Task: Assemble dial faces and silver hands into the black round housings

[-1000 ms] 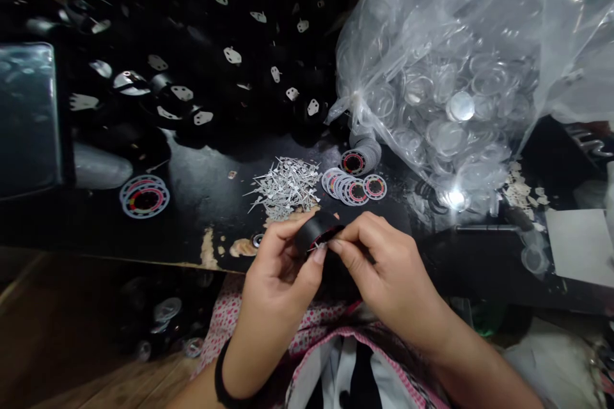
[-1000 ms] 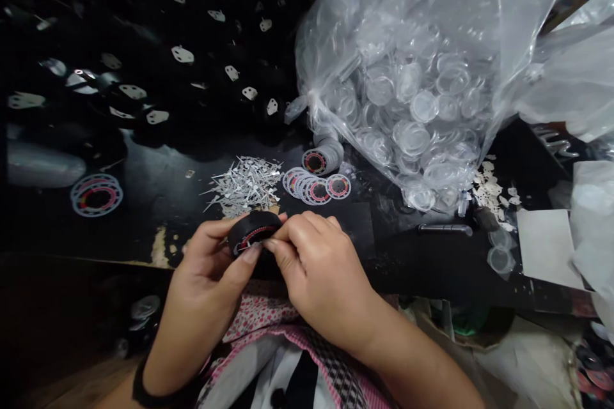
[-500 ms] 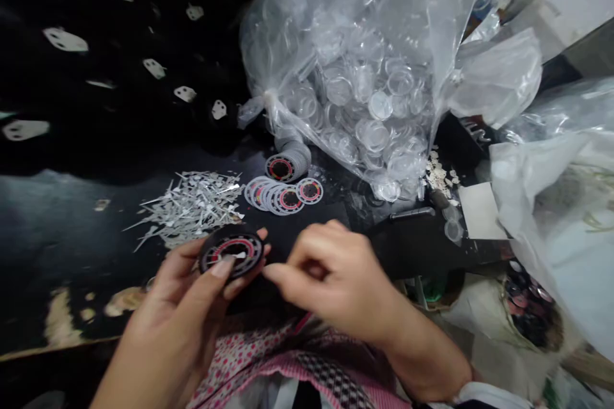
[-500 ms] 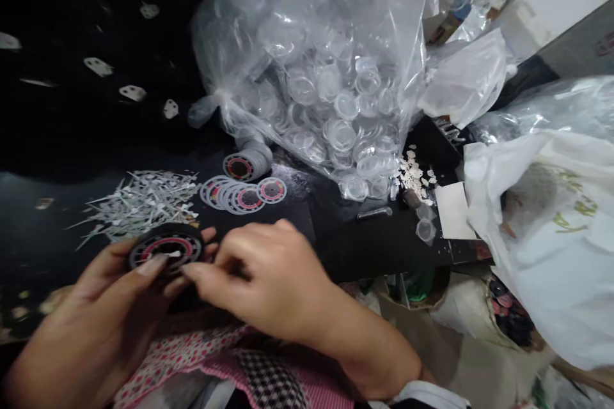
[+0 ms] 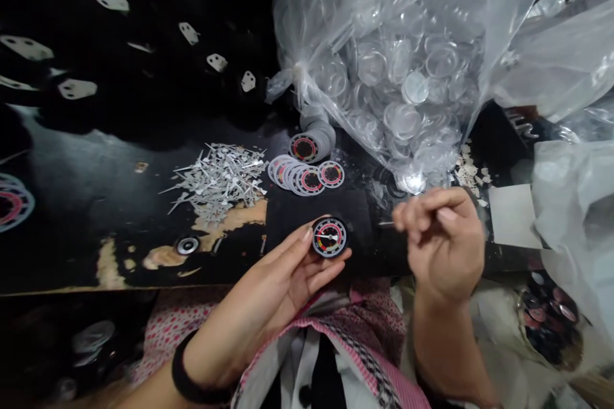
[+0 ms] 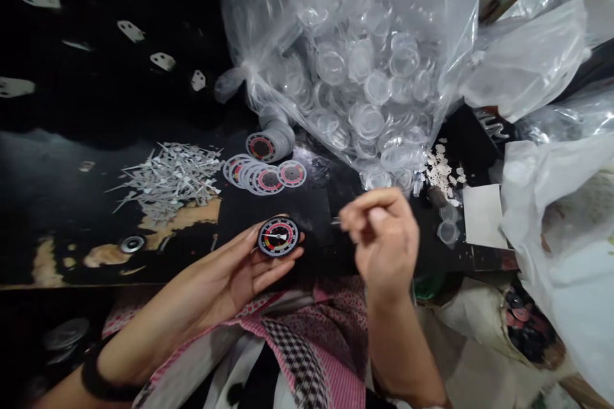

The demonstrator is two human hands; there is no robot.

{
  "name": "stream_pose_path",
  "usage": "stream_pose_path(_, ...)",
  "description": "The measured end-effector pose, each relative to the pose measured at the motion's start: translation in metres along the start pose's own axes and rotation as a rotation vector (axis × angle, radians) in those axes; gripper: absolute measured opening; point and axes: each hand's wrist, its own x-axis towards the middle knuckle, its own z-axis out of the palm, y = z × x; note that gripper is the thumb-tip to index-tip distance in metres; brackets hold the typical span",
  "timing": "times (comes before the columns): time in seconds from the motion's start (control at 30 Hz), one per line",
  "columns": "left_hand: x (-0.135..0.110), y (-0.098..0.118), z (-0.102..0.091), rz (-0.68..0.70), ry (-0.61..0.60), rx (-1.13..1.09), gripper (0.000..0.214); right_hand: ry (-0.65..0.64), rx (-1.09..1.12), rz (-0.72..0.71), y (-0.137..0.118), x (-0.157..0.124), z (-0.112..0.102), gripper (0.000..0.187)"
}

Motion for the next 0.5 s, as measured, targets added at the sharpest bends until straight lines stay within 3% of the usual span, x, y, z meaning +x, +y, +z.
stream_pose_path(0.1, 0.002, -0.001, 0.000, 0.019, -0.006, 0.015, 0.023, -0.240, 0.091, -0.012, -0.014, -0.011, 0.031, 0.020)
stream_pose_path(0.23, 0.003, 0.001, 0.003, 0.014, -0.030, 0.017, 0.027, -0.389, -0.009, -0.013, -0.015, -0.015, 0.044, 0.021)
stream_pose_path(0.37, 0.003, 0.004, 0.005, 0.020, -0.055, 0.016, 0.031, -0.488, -0.067, -0.091, -0.012, -0.014, 0.044, 0.024)
stream_pose_path(0.5, 0.004, 0.002, 0.002, 0.025, -0.038, 0.055, 0.038, -0.503, -0.095, -0.104, -0.009, -0.011, 0.049, 0.024)
